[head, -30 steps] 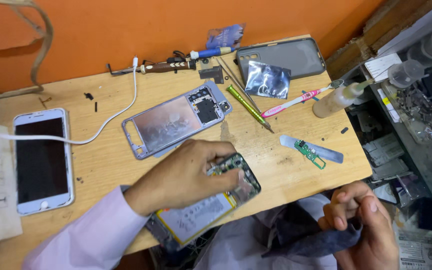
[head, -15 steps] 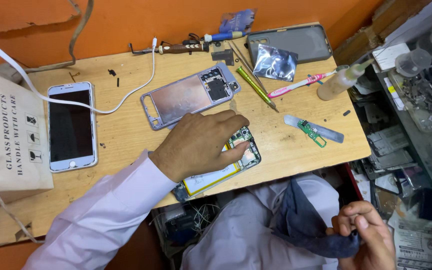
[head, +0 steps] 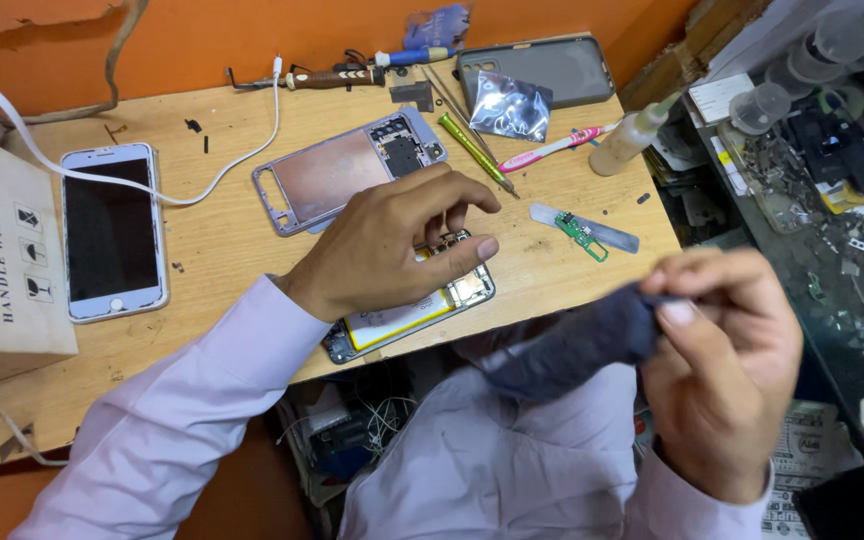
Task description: The person disassembles a smartphone, removes the battery and internal components, cleans the motherboard with a cloth, and reassembles the device. They also connect a charging cable to test the phone's functionality.
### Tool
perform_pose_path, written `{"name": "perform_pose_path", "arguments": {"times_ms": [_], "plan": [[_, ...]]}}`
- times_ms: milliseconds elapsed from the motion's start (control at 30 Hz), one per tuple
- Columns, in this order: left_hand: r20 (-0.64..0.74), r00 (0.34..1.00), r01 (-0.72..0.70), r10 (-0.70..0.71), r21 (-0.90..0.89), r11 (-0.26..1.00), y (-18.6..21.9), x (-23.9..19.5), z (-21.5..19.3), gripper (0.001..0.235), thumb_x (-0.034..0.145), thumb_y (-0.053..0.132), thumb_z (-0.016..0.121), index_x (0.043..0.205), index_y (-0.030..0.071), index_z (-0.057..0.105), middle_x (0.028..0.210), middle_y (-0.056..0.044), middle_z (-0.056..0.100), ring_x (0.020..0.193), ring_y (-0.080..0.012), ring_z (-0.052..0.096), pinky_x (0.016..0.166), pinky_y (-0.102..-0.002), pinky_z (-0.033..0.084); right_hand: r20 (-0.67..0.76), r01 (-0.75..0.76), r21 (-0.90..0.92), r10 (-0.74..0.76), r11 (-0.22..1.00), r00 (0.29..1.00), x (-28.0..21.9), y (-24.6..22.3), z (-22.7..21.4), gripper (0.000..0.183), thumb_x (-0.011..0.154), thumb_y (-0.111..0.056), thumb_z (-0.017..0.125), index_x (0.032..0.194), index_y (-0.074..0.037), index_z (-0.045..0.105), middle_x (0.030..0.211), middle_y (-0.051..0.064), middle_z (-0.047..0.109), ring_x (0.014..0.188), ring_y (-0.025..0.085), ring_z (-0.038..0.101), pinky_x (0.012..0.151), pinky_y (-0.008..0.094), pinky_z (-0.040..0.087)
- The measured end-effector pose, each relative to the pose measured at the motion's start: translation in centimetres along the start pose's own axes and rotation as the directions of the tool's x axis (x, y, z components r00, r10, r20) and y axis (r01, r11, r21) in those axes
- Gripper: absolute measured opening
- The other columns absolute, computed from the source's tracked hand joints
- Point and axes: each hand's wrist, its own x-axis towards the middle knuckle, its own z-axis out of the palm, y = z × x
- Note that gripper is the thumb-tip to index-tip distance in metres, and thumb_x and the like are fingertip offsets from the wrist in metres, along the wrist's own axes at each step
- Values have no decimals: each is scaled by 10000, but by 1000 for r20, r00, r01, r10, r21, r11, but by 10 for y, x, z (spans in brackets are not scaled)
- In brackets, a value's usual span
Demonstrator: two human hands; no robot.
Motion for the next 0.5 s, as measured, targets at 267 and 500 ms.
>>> {"name": "perform_pose_path", "arguments": {"times_ms": [267, 500], "plan": [[11, 993, -115, 114, 15, 993, 3, -4, 10, 271, 901, 315, 744, 1105, 142, 700, 995, -27, 686, 851, -201, 697, 739, -335, 556, 108, 162, -351, -132, 922, 985, 57, -6, 61, 111, 966, 105, 628, 1054, 40, 612, 1066, 141, 630, 916, 137, 602, 889, 240, 526], [41, 991, -129, 124, 166, 978, -17, -1, 22, 185, 876, 177, 692, 1048, 111, 687, 1029, -50, 612, 1004, -254, 622, 841, -405, 517, -8, 315, -141, -319, 939, 948, 53, -14, 14, 139, 968, 113, 613, 1063, 11, 620, 1065, 128, 647, 928, 150, 642, 916, 244, 557]]}}
